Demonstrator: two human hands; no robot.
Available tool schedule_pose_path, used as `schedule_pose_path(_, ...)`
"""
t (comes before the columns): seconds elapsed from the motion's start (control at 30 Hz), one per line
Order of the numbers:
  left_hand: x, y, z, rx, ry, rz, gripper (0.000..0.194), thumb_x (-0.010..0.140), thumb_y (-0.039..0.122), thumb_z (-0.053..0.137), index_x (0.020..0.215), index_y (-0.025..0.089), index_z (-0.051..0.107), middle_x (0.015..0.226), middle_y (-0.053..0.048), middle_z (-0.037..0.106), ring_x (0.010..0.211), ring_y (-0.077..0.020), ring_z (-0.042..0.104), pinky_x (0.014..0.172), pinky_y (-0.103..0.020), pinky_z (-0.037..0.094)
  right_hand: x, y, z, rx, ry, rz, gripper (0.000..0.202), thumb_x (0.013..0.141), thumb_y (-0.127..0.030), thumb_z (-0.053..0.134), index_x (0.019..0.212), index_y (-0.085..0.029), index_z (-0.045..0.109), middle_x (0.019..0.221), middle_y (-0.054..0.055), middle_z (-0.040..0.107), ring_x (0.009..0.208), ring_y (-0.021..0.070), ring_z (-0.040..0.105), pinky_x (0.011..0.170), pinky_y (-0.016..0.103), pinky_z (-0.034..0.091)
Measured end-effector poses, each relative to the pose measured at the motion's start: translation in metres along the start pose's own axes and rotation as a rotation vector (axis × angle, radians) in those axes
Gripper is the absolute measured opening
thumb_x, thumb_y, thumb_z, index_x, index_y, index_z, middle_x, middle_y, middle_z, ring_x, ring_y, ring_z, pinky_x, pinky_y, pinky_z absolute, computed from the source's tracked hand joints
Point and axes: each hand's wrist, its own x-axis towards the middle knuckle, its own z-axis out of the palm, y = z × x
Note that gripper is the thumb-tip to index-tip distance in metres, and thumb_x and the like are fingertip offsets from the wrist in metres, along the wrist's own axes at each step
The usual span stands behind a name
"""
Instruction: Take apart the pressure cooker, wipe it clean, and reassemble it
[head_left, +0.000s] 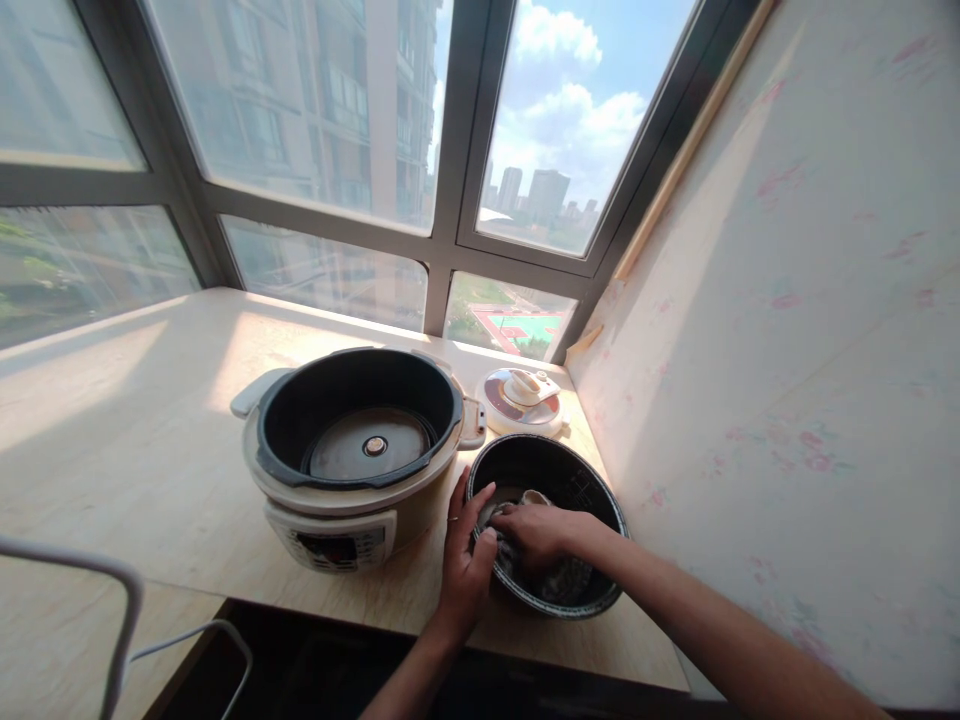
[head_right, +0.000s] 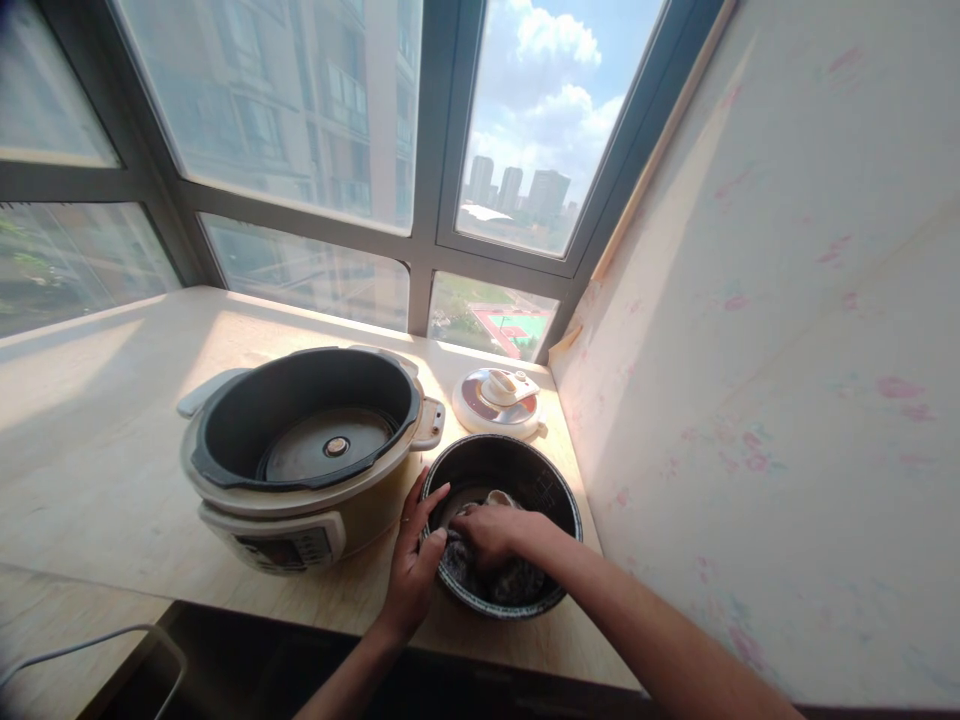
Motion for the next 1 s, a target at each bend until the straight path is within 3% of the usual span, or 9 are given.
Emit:
schedule_pose_path(0.1, 0.0, -0.001, -0.001, 0.001, -0.014, 0.008, 0.045, 0.091, 0.02, 0.049, 0.132, 0.027, 0.065, 0.164, -0.005, 0.035, 0.152, -0.0278, 0.03, 0.123, -0.049, 0.028, -0.005, 0.001, 0.002, -0.025, 0.009, 0.012, 0.058, 0.073, -0.022, 0.073, 0.13, -0.017, 0.059, 0.129, 0.018, 0.063, 0.102, 0.0322, 0.069, 0.079, 0.037, 0.053)
schedule_pose_path(0.23, -0.001, -0.001, -0.002, -0.001, -0.016, 0.02, 0.043, 0.092, 0.02, 0.049, 0.131, 0.027, 0.065, 0.163, -0.006, 0.036, 0.151, -0.0277, 0.032, 0.122, -0.048, 0.031, -0.014, 0.0, 0.009, -0.083, 0.138, 0.084, 0.048, 0.083, -0.019, 0.064, 0.131, -0.018, 0.058, 0.126, 0.018, 0.06, 0.098, 0.0291, 0.068, 0.078, 0.036, 0.051)
schedule_pose_path(0.37, -0.001, -0.001, -0.001, 0.007, -0.013, 0.036, 0.042, 0.093, 0.02, 0.047, 0.13, 0.027, 0.065, 0.163, -0.006, 0.035, 0.151, -0.0282, 0.032, 0.122, -0.049, 0.03, -0.022, -0.004, 0.01, -0.149, 0.233, 0.168, 0.039, 0.093, -0.014, 0.05, 0.131, -0.017, 0.058, 0.125, 0.019, 0.058, 0.11, 0.0305, 0.062, 0.088, 0.041, 0.05)
schedule_pose_path(0.43, -0.001, -0.002, 0.0, 0.02, -0.015, 0.045, 0.042, 0.093, 0.02, 0.046, 0.13, 0.027, 0.065, 0.163, -0.006, 0.035, 0.151, -0.0282, 0.031, 0.122, -0.05, 0.028, -0.023, -0.004, 0.01, -0.197, 0.282, 0.203, 0.041, 0.096, -0.015, 0.045, 0.135, -0.02, 0.057, 0.135, 0.021, 0.054, 0.12, 0.0331, 0.056, 0.096, 0.048, 0.046)
schedule_pose_path(0.53, -0.001, -0.003, 0.0, 0.034, -0.017, 0.052, 0.041, 0.093, 0.02, 0.045, 0.129, 0.026, 0.064, 0.163, -0.006, 0.035, 0.151, -0.0278, 0.03, 0.122, -0.05, 0.028, -0.022, 0.0, 0.014, -0.233, 0.315, 0.241, 0.052, 0.093, -0.012, 0.048, 0.144, -0.023, 0.048, 0.155, 0.022, 0.035, 0.138, 0.0375, 0.041, 0.106, 0.057, 0.038)
schedule_pose_path(0.6, -0.001, -0.003, 0.0, 0.038, -0.017, 0.057, 0.04, 0.094, 0.02, 0.045, 0.128, 0.026, 0.064, 0.163, -0.006, 0.034, 0.151, -0.0276, 0.03, 0.122, -0.049, 0.029, -0.018, 0.004, 0.018, -0.203, 0.281, 0.269, 0.061, 0.089, -0.012, 0.054, 0.148, -0.024, 0.044, 0.158, 0.022, 0.032, 0.139, 0.0389, 0.04, 0.106, 0.058, 0.038)
schedule_pose_path(0.73, -0.001, -0.004, 0.0, 0.033, -0.024, 0.058, 0.039, 0.094, 0.021, 0.045, 0.128, 0.027, 0.064, 0.164, -0.006, 0.033, 0.151, -0.0278, 0.03, 0.121, -0.049, 0.029, -0.007, 0.014, 0.022, -0.121, 0.193, 0.27, 0.08, 0.074, -0.017, 0.071, 0.147, -0.023, 0.041, 0.149, 0.023, 0.041, 0.123, 0.0394, 0.056, 0.097, 0.052, 0.048)
schedule_pose_path(1.0, -0.004, -0.008, 0.001, 0.03, -0.014, 0.039, 0.04, 0.093, 0.021, 0.046, 0.129, 0.026, 0.062, 0.164, -0.008, 0.032, 0.15, -0.0288, 0.032, 0.12, -0.049, 0.032, 0.006, 0.018, 0.017, -0.046, 0.176, 0.325, 0.071, 0.071, -0.018, 0.074, 0.137, -0.018, 0.049, 0.133, 0.021, 0.051, 0.108, 0.0357, 0.064, 0.087, 0.044, 0.052)
